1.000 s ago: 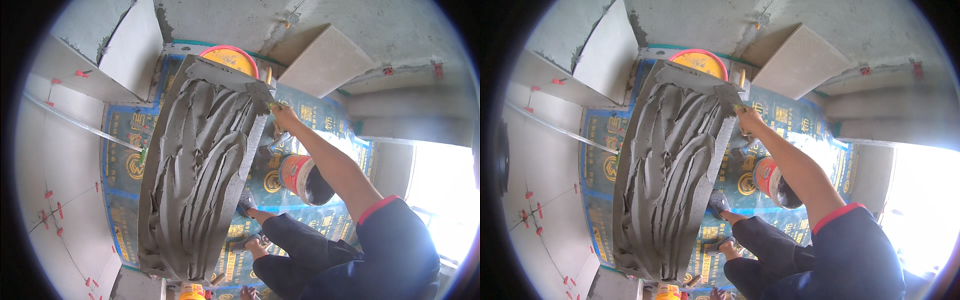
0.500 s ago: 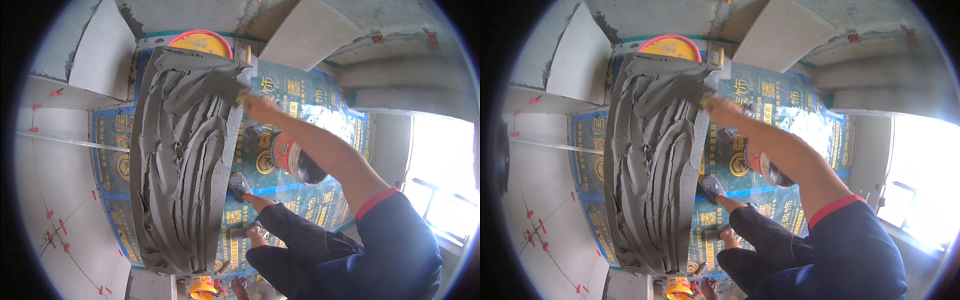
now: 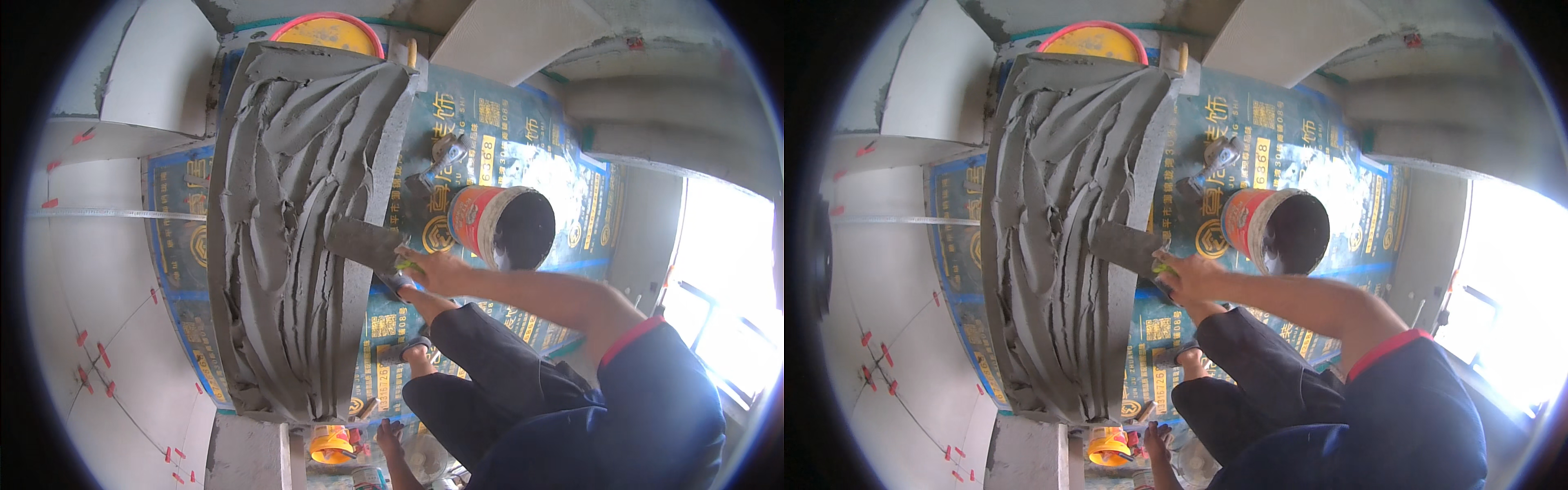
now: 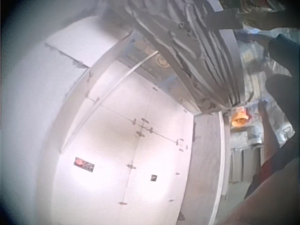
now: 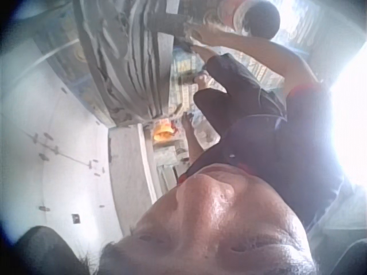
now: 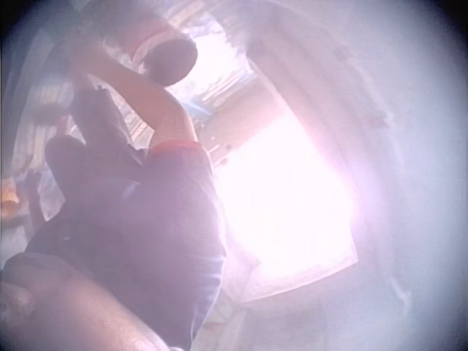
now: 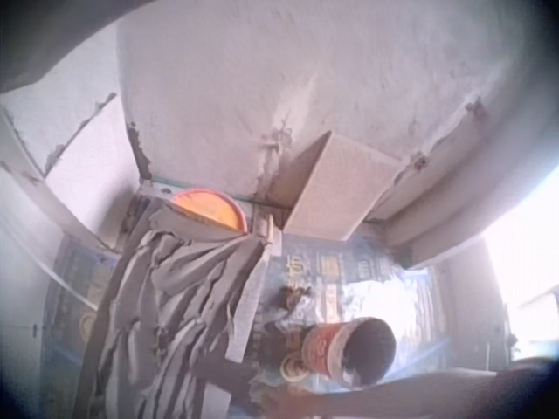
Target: The person applies mortar from a bucket onto the back of a large tile using a trowel, spreads the mortar evenly across the surface, and then presses the tile onto a wall.
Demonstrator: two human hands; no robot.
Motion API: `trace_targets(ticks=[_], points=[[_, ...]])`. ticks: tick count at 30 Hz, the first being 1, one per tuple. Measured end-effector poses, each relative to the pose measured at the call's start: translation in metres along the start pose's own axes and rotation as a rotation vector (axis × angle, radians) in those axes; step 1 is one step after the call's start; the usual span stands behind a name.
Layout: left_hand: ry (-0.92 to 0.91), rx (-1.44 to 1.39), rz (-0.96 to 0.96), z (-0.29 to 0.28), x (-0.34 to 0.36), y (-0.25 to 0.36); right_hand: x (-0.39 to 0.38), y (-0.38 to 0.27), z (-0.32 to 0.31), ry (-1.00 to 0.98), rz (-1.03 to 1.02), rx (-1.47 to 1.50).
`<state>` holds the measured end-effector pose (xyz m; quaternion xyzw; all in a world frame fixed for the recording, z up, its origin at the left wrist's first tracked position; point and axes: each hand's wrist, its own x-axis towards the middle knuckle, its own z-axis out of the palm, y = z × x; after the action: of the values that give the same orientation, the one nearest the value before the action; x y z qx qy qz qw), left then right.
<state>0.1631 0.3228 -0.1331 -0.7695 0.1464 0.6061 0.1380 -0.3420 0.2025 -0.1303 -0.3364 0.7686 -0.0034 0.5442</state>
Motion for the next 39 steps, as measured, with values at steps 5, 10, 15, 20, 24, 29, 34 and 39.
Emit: trace_targets(ticks=[5,10,15,20,24,29,34,39], points=[[0.06,-0.011,-0.043,-0.016,-0.009,-0.013,0.029,0.055,-0.118,0.102,0.044,-0.482],[0.029,-0.052,-0.03,-0.022,0.006,-0.022,0.076,0.088,-0.2,0.734,-0.008,-0.278],[0.017,-0.035,0.013,-0.019,0.018,-0.038,0.057,0.078,-0.139,0.346,0.13,0.407],[-0.024,-0.137,0.022,-0.006,0.032,-0.083,0.007,0.046,0.063,0.226,0.11,0.115],[-0.078,-0.159,0.032,-0.004,0.037,-0.111,-0.038,0.007,0.205,0.156,-0.311,0.012],[-0.069,-0.28,0.093,-0.037,0.038,-0.176,-0.05,-0.016,0.194,-0.032,-0.176,-0.483],[0.015,-0.255,-0.001,-0.08,0.051,-0.281,-0.017,-0.001,0.075,0.46,0.106,-0.476],[-0.01,-0.396,0.015,-0.087,0.071,-0.339,-0.014,0.005,0.124,0.302,0.033,0.364]])
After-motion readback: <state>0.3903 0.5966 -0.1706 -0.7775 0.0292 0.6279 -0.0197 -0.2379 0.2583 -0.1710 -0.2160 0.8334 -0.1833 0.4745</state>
